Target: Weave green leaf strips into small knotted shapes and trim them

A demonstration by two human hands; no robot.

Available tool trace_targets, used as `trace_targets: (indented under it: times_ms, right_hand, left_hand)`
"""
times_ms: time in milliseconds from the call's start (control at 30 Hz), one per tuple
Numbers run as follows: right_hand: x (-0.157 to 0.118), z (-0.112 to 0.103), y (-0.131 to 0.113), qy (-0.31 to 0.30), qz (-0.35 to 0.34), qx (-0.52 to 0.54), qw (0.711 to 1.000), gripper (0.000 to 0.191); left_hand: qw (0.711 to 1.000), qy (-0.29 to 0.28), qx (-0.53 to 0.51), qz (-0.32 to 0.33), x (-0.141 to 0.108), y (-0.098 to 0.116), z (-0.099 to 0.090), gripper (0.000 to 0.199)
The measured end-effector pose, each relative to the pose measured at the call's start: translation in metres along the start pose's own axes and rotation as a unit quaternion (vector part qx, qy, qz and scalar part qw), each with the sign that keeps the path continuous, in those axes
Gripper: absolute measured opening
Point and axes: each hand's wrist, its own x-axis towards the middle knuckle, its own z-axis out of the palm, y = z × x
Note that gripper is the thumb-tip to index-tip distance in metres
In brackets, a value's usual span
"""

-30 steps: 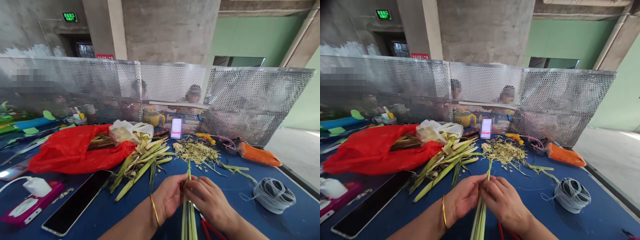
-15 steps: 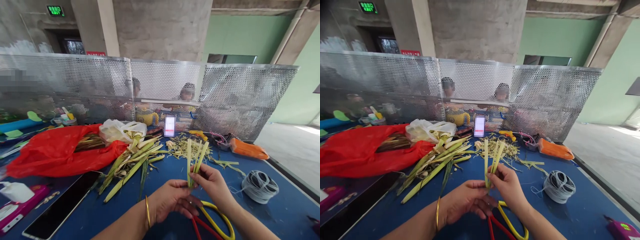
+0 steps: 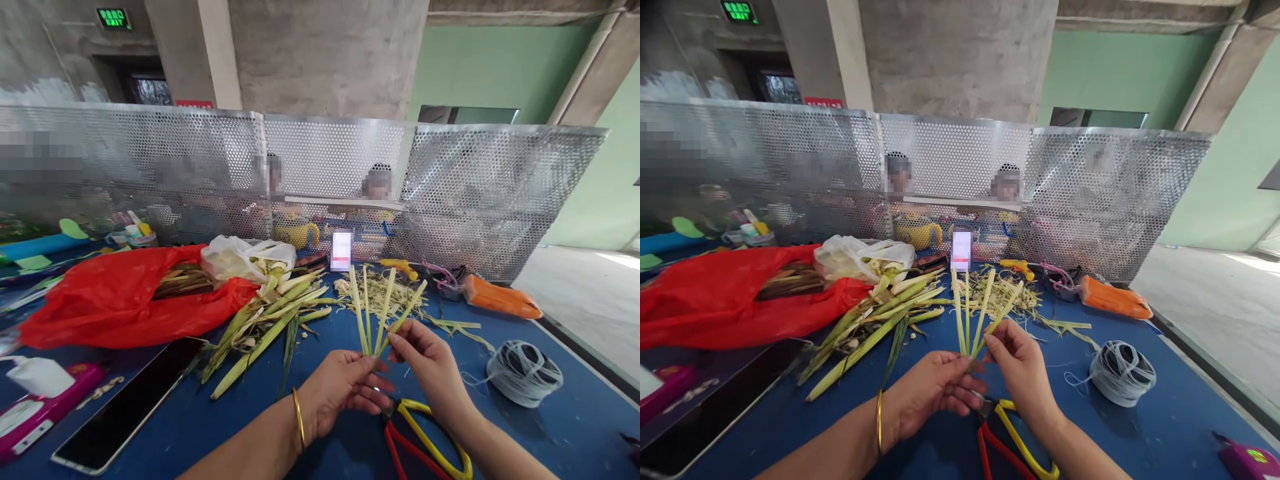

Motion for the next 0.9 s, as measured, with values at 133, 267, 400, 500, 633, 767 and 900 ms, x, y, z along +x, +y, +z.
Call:
trace_targets:
  times_ms: [133,267,400,500,633,767,900]
  right_hand:
    - [-0.008,0.001,0.002,0.013,-0.098,-0.091,0.991,0.017]
    - [-0.019,0.002,-0.002,-0.053,-0.285,-0.228,0.93,0.01]
    - [-0.026,0.004,-0.01,-0.172,-0.461,-0.347,0.799,0.025]
    - [-0.028,0.008,-0.014,-0.211,-0.516,-0.403,0.726,0.023]
    - [-0.027,0.012,-0.009,-0.207,-0.529,-0.384,0.728,0.026]
    - [-0.025,0.011,0.0,-0.079,-0.38,-0.289,0.875,0.022]
    - [-0.02,0.009,0.001,-0.033,-0.219,-0.245,0.944,0.016]
  left_hand:
    - [0.999,0.035,-0.014,0.004,0.0,0.005,-0.002,0.03]
    - [0.996,0.068,-0.053,0.01,0.0,0.013,-0.004,0.022]
    - [0.991,0.093,-0.099,-0.007,-0.001,0.018,-0.006,0.016]
    - [0.989,0.09,-0.117,-0.011,0.003,0.015,-0.011,0.018]
    - [0.989,0.09,-0.114,0.005,0.008,0.01,-0.015,0.017]
    - [0.991,0.107,-0.073,0.04,0.005,0.009,-0.007,0.017]
    - [0.992,0.103,-0.015,0.065,0.001,0.007,0.001,0.023]
